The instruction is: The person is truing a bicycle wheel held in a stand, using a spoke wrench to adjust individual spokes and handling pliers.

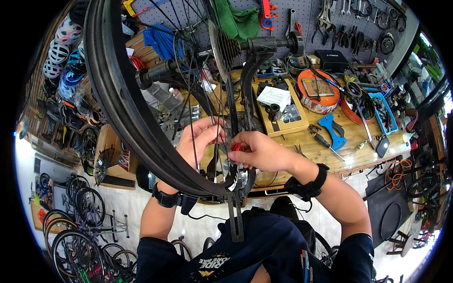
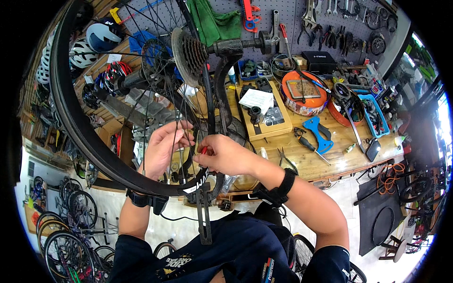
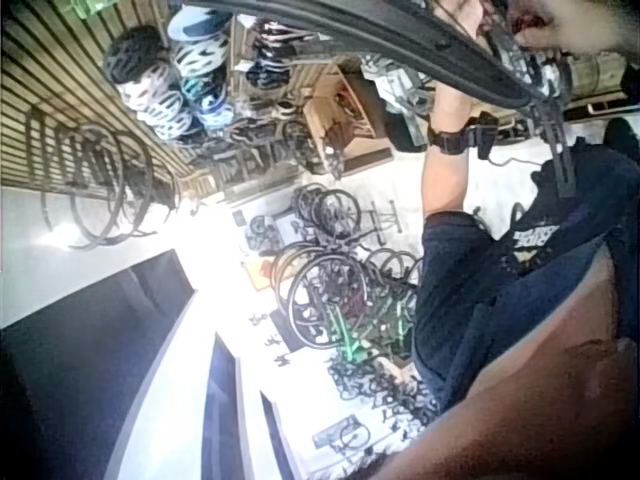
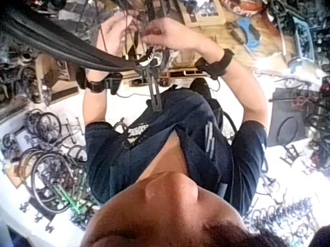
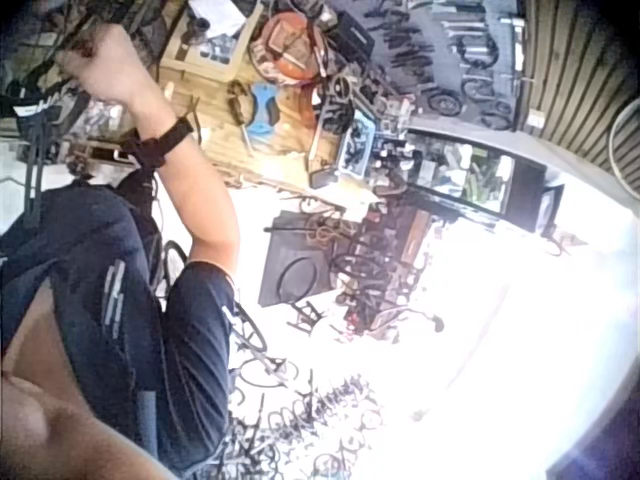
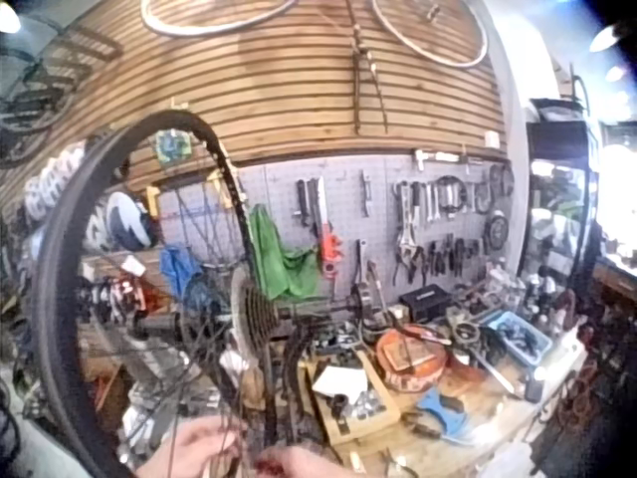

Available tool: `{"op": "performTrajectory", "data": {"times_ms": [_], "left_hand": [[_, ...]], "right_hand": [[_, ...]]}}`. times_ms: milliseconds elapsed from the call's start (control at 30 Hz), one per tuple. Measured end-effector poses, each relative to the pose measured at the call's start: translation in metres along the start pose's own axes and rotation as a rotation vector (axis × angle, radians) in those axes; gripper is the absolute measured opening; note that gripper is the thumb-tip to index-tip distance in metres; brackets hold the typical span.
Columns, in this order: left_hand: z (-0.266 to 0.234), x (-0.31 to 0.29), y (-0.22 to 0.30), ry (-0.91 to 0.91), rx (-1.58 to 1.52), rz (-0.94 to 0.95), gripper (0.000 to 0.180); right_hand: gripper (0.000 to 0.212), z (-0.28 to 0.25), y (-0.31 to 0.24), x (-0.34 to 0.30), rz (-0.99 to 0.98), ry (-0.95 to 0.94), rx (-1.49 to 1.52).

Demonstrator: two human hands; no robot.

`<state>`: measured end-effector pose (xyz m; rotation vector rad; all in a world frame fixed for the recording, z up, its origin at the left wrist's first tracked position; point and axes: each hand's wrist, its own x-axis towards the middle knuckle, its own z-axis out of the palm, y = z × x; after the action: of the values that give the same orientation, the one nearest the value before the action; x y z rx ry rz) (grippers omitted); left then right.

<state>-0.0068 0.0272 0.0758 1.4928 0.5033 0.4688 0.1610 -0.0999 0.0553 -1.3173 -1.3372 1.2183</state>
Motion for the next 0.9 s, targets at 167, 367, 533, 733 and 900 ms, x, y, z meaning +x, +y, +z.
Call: {"op": "performTrajectory", "data": {"times_ms": [167,367,533,733,900], "left_hand": [[-0.002,0.003,-0.01,0.009,0.033,0.038,0.031],[0.001,0.003,-0.006,0.01,0.025,-0.051,0.033],[0.001,0.002,-0.004,-0.005,0.028,-0.06,0.036],[0.005,0.0,0.0,0.01,0.004,-0.11,0.037],[0.002,0.0,-0.004,0.016,0.018,-0.108,0.033]], "right_hand": [[0.031,-0.004,-0.007,-0.002,0.012,0.009,-0.047],[0.028,-0.001,-0.009,-0.007,0.027,-0.024,0.104],[0.027,-0.001,-0.006,-0.004,0.026,-0.111,0.1],[0.026,-0.014,-0.009,-0.001,0.034,-0.203,0.131],[0.026,-0.005,-0.007,0.003,0.029,-0.208,0.107]]}}
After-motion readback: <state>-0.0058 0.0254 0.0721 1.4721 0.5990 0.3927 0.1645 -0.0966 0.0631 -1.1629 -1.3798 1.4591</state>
